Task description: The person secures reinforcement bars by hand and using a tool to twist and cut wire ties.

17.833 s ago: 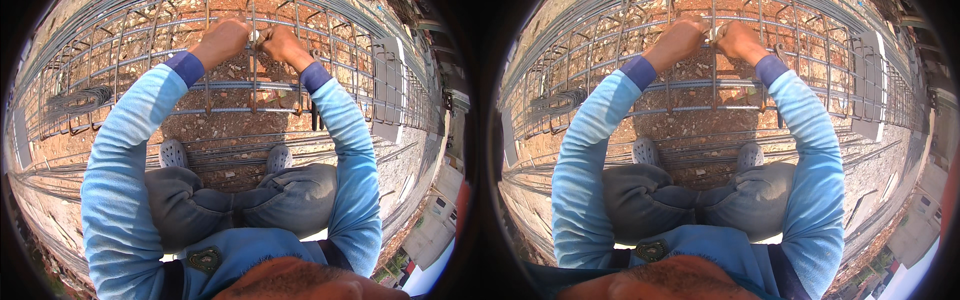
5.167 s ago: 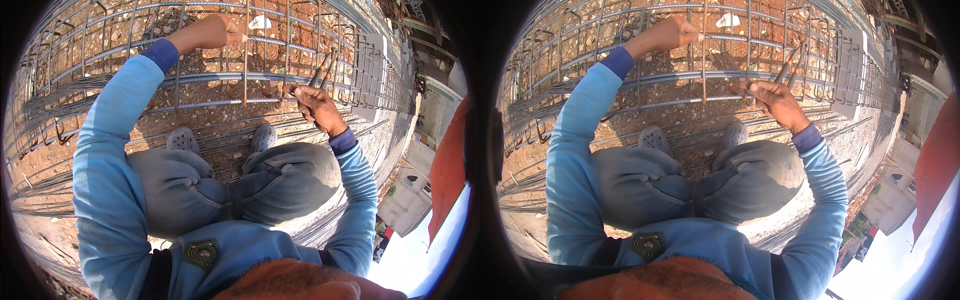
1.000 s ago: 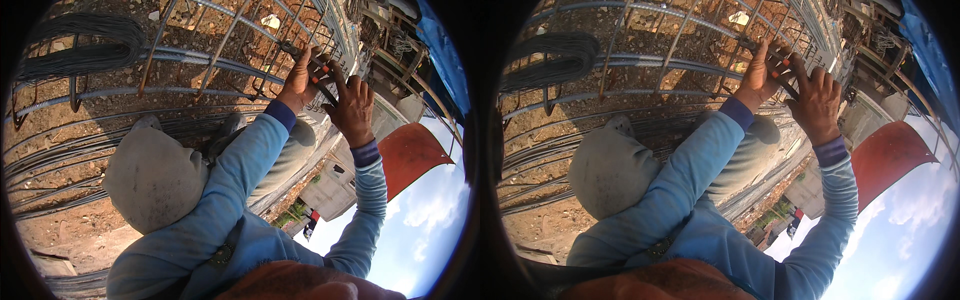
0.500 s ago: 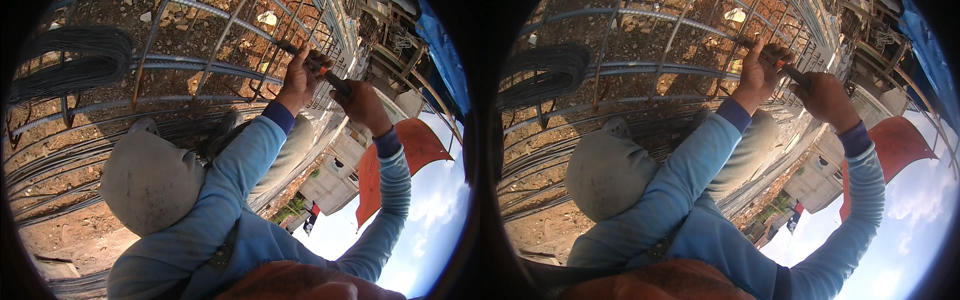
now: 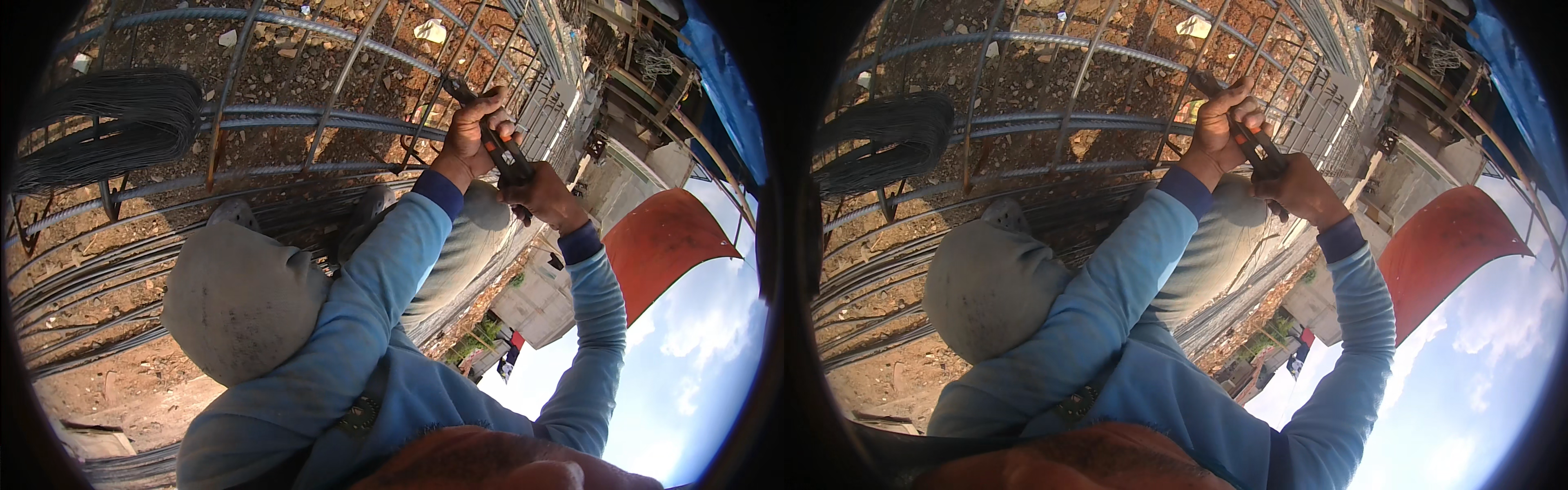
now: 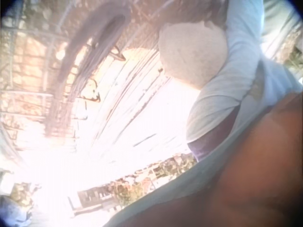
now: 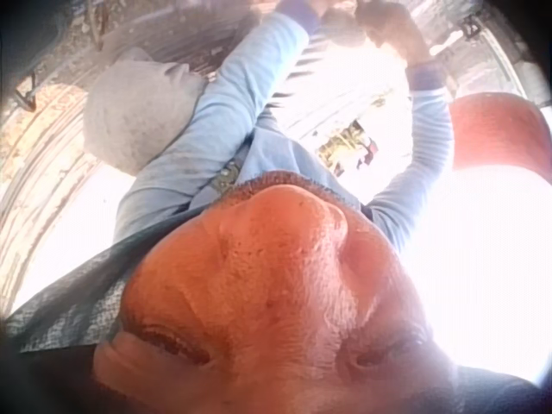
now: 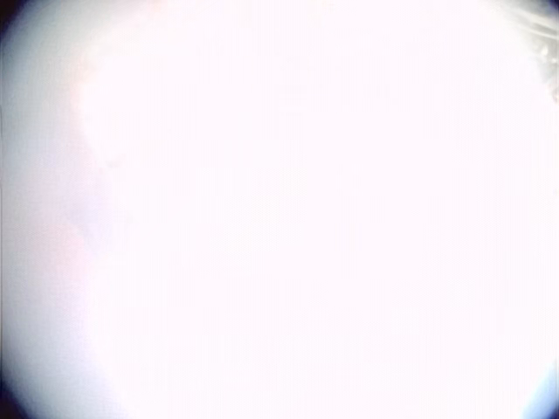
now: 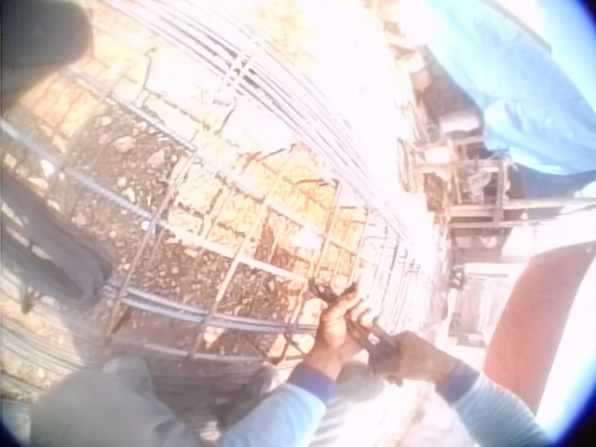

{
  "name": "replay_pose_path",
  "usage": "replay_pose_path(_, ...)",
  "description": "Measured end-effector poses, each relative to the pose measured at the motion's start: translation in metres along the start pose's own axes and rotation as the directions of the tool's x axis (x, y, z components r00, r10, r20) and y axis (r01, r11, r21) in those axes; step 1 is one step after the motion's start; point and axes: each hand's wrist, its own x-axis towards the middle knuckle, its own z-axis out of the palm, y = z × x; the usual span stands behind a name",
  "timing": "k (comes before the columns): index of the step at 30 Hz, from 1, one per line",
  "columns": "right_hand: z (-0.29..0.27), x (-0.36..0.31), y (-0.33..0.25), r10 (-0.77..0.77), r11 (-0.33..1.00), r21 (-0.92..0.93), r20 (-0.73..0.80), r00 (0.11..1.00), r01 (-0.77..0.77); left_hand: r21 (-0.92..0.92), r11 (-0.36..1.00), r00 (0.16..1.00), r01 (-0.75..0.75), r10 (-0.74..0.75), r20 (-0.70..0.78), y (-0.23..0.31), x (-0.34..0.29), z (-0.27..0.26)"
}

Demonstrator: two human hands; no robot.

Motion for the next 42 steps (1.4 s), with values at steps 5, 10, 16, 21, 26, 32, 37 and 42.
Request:
replay_pose_path(5, 0.012, -0.007, 0.002, -0.283, 0.790, -0.607, -0.478, 0.832, -0.080, 0.129, 0.985, 0.961, -0.116, 0.144, -0.236, -0.010, 0.008, 0.019)
replay_pose_path(10, 0.009, -0.003, 0.053, -0.679, 0.505, -0.846, -0.511, 0.527, -0.169, 0.232, 0.924, 0.741, -0.303, 0.381, -0.553, -0.032, 0.029, 0.043)
replay_pose_path(16, 0.001, -0.012, 0.084, -0.621, 0.665, -0.745, -0.508, 0.596, 0.058, 0.307, 0.937, 0.767, -0.167, 0.319, -0.556, -0.027, 0.023, 0.038)
replay_pose_path(21, 0.016, -0.034, 0.042, -0.635, 0.611, -0.792, -0.481, 0.604, 0.012, 0.378, 0.882, 0.694, -0.281, 0.459, -0.555, -0.031, 0.032, 0.034)
replay_pose_path(26, 0.013, 0.015, 0.032, -0.640, 0.616, -0.785, -0.550, 0.536, -0.071, 0.369, 0.885, 0.700, -0.285, 0.455, -0.550, -0.037, 0.032, 0.041)
replay_pose_path(32, -0.015, 0.058, 0.049, -0.712, 0.606, -0.795, -0.523, 0.469, 0.034, 0.540, 0.816, 0.683, -0.206, 0.515, -0.518, -0.033, 0.027, 0.029)
replay_pose_path(37, -0.028, 0.061, 0.052, -0.735, 0.601, -0.789, -0.482, 0.477, 0.128, 0.607, 0.778, 0.734, -0.163, 0.507, -0.452, -0.029, 0.018, 0.026)
replay_pose_path(42, -0.047, 0.012, 0.008, -0.088, 0.945, -0.317, -0.022, 0.996, 0.076, 0.453, 0.884, 0.954, -0.114, 0.225, -0.199, -0.028, 0.003, 0.003)
